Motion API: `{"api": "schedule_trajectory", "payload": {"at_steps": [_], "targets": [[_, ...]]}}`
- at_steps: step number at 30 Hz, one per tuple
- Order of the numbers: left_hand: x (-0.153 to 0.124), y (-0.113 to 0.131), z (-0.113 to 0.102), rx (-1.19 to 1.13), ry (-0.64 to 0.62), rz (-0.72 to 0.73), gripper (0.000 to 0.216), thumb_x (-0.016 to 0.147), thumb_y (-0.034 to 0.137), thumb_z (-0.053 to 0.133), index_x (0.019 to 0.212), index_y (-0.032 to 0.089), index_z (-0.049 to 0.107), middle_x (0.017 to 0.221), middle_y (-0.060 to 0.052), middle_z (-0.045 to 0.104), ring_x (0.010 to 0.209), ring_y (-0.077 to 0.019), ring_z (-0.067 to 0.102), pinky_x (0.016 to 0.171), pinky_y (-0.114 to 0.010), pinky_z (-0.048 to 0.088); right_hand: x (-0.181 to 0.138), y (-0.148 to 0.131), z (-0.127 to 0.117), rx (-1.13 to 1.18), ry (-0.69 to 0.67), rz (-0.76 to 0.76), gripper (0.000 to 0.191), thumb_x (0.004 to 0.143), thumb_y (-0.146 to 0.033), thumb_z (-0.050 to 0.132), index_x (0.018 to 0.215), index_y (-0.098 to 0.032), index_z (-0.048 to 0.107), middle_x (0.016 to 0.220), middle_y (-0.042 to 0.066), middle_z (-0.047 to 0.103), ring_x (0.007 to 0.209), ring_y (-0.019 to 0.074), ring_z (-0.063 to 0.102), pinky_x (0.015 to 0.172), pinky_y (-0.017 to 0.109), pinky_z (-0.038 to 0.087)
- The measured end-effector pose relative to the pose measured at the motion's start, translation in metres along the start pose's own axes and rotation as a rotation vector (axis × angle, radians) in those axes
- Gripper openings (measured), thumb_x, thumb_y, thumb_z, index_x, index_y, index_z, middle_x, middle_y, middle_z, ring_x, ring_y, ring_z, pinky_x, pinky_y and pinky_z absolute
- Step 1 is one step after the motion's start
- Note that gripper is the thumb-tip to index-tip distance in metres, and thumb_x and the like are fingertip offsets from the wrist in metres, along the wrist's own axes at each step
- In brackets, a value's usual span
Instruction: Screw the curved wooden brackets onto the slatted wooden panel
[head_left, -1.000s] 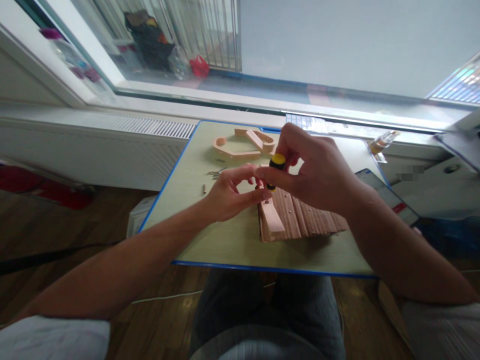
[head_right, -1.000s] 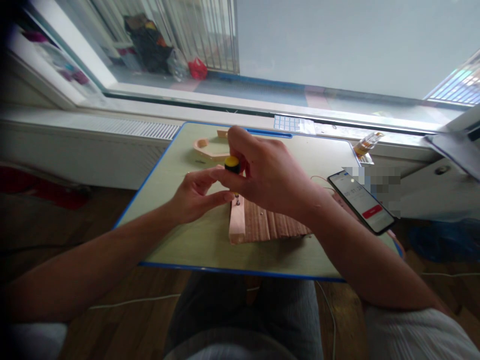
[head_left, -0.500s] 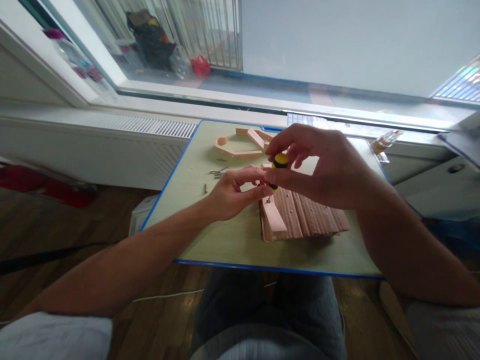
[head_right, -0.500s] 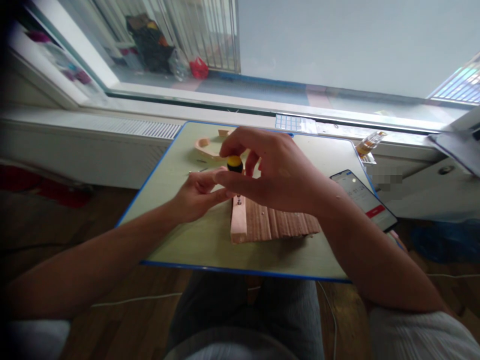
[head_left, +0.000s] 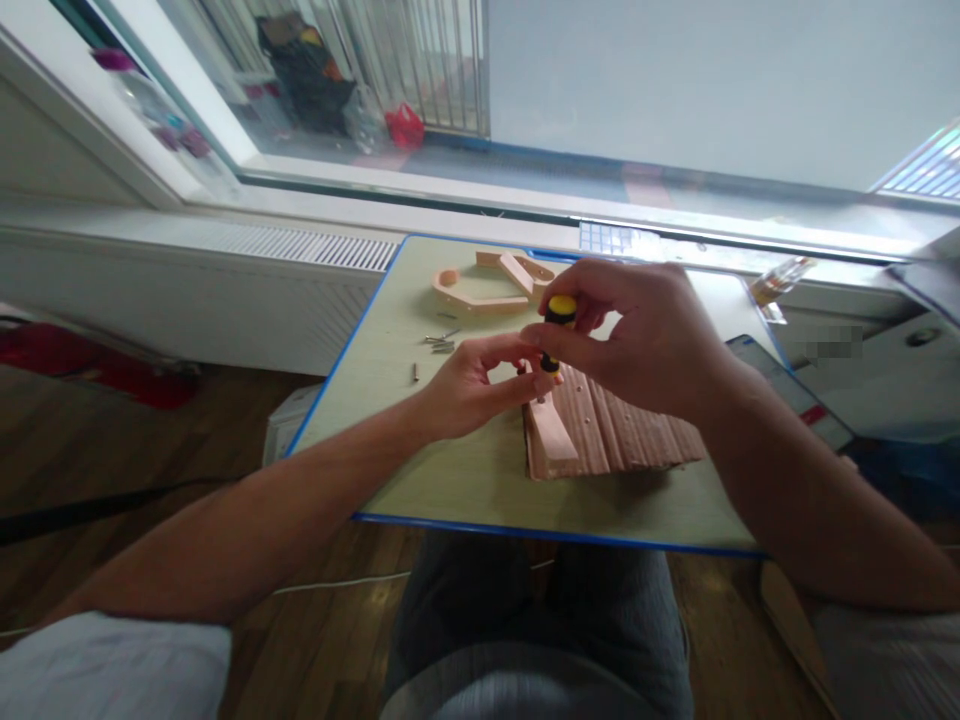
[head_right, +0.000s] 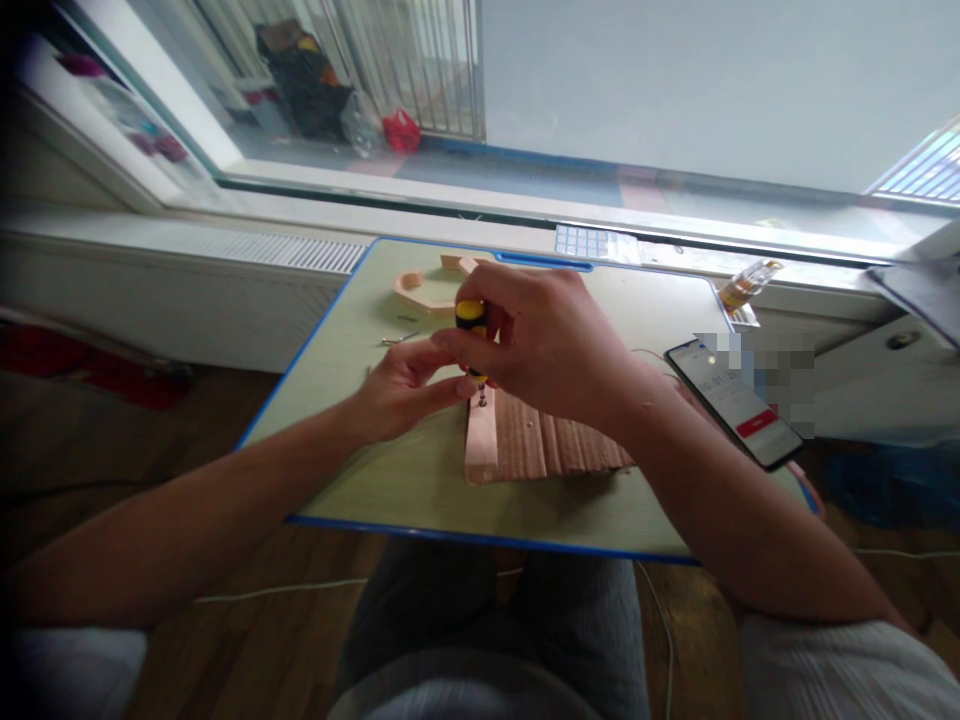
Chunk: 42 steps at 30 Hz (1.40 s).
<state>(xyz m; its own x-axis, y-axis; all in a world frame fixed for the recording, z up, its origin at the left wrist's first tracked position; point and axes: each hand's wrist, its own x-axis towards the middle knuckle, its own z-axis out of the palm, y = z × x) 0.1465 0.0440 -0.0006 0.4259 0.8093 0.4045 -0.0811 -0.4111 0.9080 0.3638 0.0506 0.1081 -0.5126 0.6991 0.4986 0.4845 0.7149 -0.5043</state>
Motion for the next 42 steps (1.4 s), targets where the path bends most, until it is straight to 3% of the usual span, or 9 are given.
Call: {"api": "schedule_trajectory", "payload": {"at_steps": [6, 11, 14, 17, 20, 24, 30, 37, 42], "targets": [[0.003, -0.007, 0.004, -0.043, 0.021, 0.144, 0.025, 0.091, 0.030, 0.094, 0.111, 0.024, 0.081, 0.096, 0.000, 0.075, 0.085, -0.0120, 0.067, 0.079, -0.024, 0.058, -0.003, -0.003, 0.010, -0.115, 0.106, -0.009, 0.041, 0.089, -0.047, 0.090, 0.078, -0.024, 0.058, 0.066, -0.006, 0.054, 0.061, 0.0104, 0.042, 0.061, 0.031, 0.033], [0.002, -0.008, 0.005, -0.054, 0.020, 0.111, 0.017, 0.094, 0.029, 0.091, 0.109, 0.023, 0.084, 0.101, -0.002, 0.080, 0.094, -0.0147, 0.072, 0.088, -0.028, 0.061, -0.002, 0.000, 0.008, -0.131, 0.097, 0.018, 0.052, 0.086, -0.060, 0.091, 0.075, -0.024, 0.055, 0.063, -0.007, 0.046, 0.060, 0.0101, 0.034, 0.059, 0.031, 0.029], [0.000, -0.006, 0.005, -0.094, -0.003, 0.053, 0.016, 0.098, 0.033, 0.088, 0.110, 0.022, 0.086, 0.105, -0.005, 0.084, 0.097, -0.0176, 0.076, 0.090, -0.032, 0.064, 0.000, -0.001, -0.003, -0.075, 0.009, 0.024, 0.046, 0.087, -0.060, 0.091, 0.081, -0.023, 0.064, 0.068, -0.005, 0.058, 0.062, 0.0115, 0.044, 0.060, 0.032, 0.035], [0.000, -0.003, 0.004, -0.092, -0.027, 0.016, 0.014, 0.101, 0.035, 0.085, 0.107, 0.022, 0.088, 0.103, -0.006, 0.085, 0.096, -0.0172, 0.075, 0.091, -0.032, 0.062, 0.000, -0.005, -0.017, 0.046, -0.109, -0.009, 0.024, 0.093, -0.043, 0.087, 0.103, -0.022, 0.077, 0.099, 0.004, 0.078, 0.077, 0.0167, 0.064, 0.070, 0.036, 0.052], [0.001, 0.001, 0.004, -0.096, -0.040, 0.006, 0.016, 0.103, 0.034, 0.083, 0.115, 0.026, 0.089, 0.102, -0.004, 0.086, 0.095, -0.0155, 0.075, 0.092, -0.031, 0.061, 0.000, -0.007, -0.027, 0.119, -0.182, -0.031, 0.016, 0.094, -0.026, 0.081, 0.110, -0.026, 0.083, 0.114, 0.006, 0.082, 0.090, 0.0211, 0.073, 0.080, 0.040, 0.061], [0.001, 0.003, 0.003, -0.106, -0.048, -0.016, 0.020, 0.104, 0.038, 0.081, 0.119, 0.026, 0.089, 0.104, -0.005, 0.087, 0.094, -0.0166, 0.075, 0.092, -0.032, 0.060, 0.000, -0.006, -0.028, 0.138, -0.182, 0.003, 0.016, 0.093, -0.021, 0.079, 0.107, -0.026, 0.087, 0.102, 0.005, 0.084, 0.086, 0.0229, 0.074, 0.078, 0.043, 0.062], [0.000, 0.001, 0.001, -0.086, -0.056, -0.061, 0.026, 0.106, 0.045, 0.077, 0.114, 0.024, 0.090, 0.112, -0.008, 0.086, 0.102, -0.0185, 0.076, 0.097, -0.034, 0.059, 0.001, -0.005, -0.021, 0.060, -0.131, 0.024, 0.009, 0.096, -0.032, 0.082, 0.095, -0.023, 0.084, 0.093, 0.005, 0.081, 0.080, 0.0211, 0.070, 0.074, 0.042, 0.058], [0.000, -0.002, 0.001, 0.065, 0.056, 0.054, 0.029, 0.093, 0.043, 0.092, 0.116, 0.026, 0.087, 0.104, -0.004, 0.084, 0.095, -0.0167, 0.073, 0.090, -0.032, 0.058, 0.001, -0.004, -0.017, -0.075, -0.064, 0.047, 0.028, 0.095, -0.044, 0.086, 0.081, -0.025, 0.069, 0.077, 0.003, 0.070, 0.070, 0.0192, 0.058, 0.066, 0.042, 0.046], [0.000, -0.001, 0.003, 0.113, 0.061, 0.107, 0.031, 0.091, 0.040, 0.094, 0.115, 0.024, 0.084, 0.107, -0.004, 0.084, 0.097, -0.0166, 0.074, 0.092, -0.031, 0.059, 0.002, -0.005, -0.014, -0.144, -0.018, 0.018, 0.045, 0.091, -0.044, 0.087, 0.071, -0.027, 0.050, 0.071, 0.000, 0.061, 0.065, 0.0170, 0.048, 0.063, 0.040, 0.037]]}}
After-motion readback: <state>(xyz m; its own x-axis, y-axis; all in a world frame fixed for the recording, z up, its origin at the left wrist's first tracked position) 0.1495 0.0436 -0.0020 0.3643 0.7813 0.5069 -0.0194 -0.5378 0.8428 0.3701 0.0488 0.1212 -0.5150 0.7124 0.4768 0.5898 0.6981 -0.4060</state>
